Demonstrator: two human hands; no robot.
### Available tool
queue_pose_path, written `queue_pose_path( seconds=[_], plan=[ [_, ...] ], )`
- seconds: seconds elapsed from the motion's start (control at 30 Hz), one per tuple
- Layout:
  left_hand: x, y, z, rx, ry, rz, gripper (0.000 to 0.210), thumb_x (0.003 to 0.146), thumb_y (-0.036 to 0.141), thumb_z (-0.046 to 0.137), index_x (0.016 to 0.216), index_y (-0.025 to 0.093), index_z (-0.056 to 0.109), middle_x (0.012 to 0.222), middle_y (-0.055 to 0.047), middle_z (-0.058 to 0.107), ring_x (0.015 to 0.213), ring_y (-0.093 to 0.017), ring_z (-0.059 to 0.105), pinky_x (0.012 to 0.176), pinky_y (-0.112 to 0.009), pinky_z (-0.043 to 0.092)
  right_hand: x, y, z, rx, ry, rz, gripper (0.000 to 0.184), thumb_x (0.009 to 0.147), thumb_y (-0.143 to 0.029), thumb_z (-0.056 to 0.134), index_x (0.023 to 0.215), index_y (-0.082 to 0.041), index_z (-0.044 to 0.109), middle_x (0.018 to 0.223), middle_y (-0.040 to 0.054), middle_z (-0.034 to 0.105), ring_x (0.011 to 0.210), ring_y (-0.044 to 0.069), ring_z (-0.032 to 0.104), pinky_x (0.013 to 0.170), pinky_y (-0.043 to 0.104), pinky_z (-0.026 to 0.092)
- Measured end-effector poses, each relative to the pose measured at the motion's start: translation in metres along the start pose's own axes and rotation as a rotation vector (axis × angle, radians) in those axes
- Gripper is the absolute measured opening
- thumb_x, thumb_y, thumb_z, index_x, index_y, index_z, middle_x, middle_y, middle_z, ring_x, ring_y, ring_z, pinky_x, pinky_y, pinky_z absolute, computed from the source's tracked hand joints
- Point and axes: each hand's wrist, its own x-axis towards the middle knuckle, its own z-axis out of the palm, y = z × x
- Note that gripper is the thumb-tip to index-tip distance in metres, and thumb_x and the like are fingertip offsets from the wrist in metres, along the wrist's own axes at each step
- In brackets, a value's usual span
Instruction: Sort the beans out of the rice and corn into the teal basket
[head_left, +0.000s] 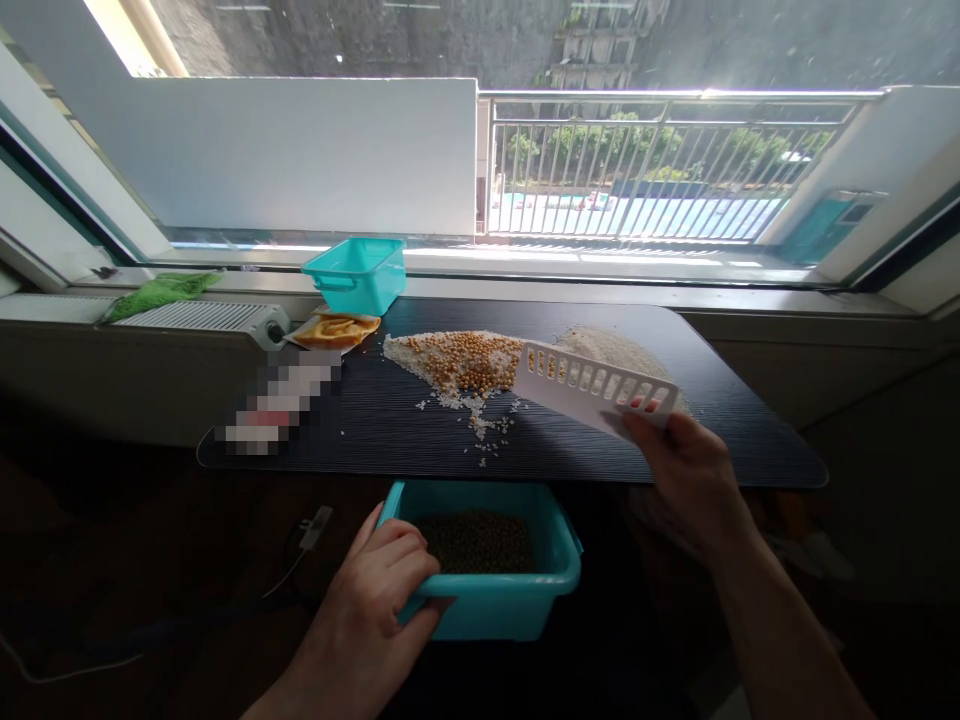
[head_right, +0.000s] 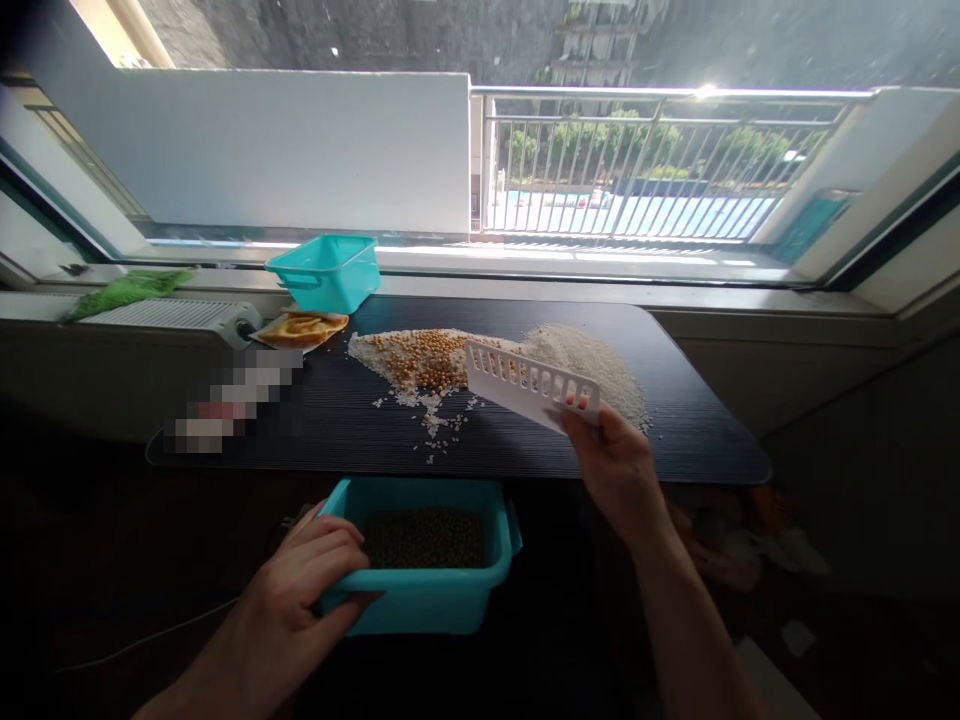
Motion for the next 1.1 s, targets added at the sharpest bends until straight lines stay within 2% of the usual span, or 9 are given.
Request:
queue_pose_path(
  seconds=[0.1, 0.23, 0.57, 0.77, 1.1],
  plan=[
    [-0.001, -0.001, 0.001, 0.019, -0.009, 0.012, 0.014, 0.083, 0.009, 0.058, 0.075, 0.02, 0.061, 0.08, -0.001, 0.067, 0.086, -0.022, 0.064, 0.104, -0.055, 0.041, 0.009, 0.007, 0.008, -0.019, 0.012, -0.04, 0.033, 0.076, -0.048, 0.074, 0.096, -0.021, 0.076, 0.093, 0.0038, 0.077, 0.091, 0.025, 0.07, 0.089, 0.043, 0.055],
    [-0.001, -0.002, 0.003, 0.023, -0.02, 0.025, 0.017, 0.083, 0.007, 0.055, 0.072, 0.02, 0.058, 0.076, 0.0, 0.064, 0.085, -0.022, 0.063, 0.102, -0.057, 0.042, 0.018, 0.015, 0.02, -0.025, -0.058, -0.065, 0.032, 0.077, -0.049, 0.072, 0.092, -0.021, 0.076, 0.086, 0.0031, 0.076, 0.085, 0.023, 0.069, 0.082, 0.038, 0.054],
    [0.001, -0.003, 0.003, 0.059, 0.01, 0.057, 0.017, 0.082, 0.006, 0.053, 0.073, 0.02, 0.058, 0.074, -0.001, 0.064, 0.081, -0.021, 0.062, 0.098, -0.051, 0.046, 0.036, 0.023, 0.052, 0.063, -0.199, -0.106, 0.031, 0.074, -0.05, 0.071, 0.083, -0.02, 0.074, 0.079, 0.002, 0.073, 0.075, 0.019, 0.064, 0.076, 0.033, 0.05],
    [0.0, -0.002, 0.005, 0.05, 0.009, 0.052, 0.018, 0.083, 0.006, 0.053, 0.072, 0.019, 0.058, 0.074, -0.001, 0.064, 0.083, -0.022, 0.062, 0.096, -0.052, 0.045, 0.031, 0.027, 0.049, 0.029, -0.241, -0.117, 0.029, 0.076, -0.048, 0.07, 0.084, -0.021, 0.077, 0.079, 0.0017, 0.074, 0.075, 0.019, 0.065, 0.072, 0.032, 0.052],
    [-0.002, 0.0, 0.004, 0.032, 0.019, 0.038, 0.017, 0.082, 0.006, 0.053, 0.072, 0.02, 0.056, 0.074, 0.0, 0.063, 0.085, -0.022, 0.062, 0.099, -0.052, 0.041, 0.018, 0.028, 0.038, 0.067, -0.342, -0.124, 0.029, 0.079, -0.046, 0.071, 0.093, -0.022, 0.077, 0.095, 0.0042, 0.077, 0.091, 0.023, 0.07, 0.089, 0.041, 0.054]
  ],
)
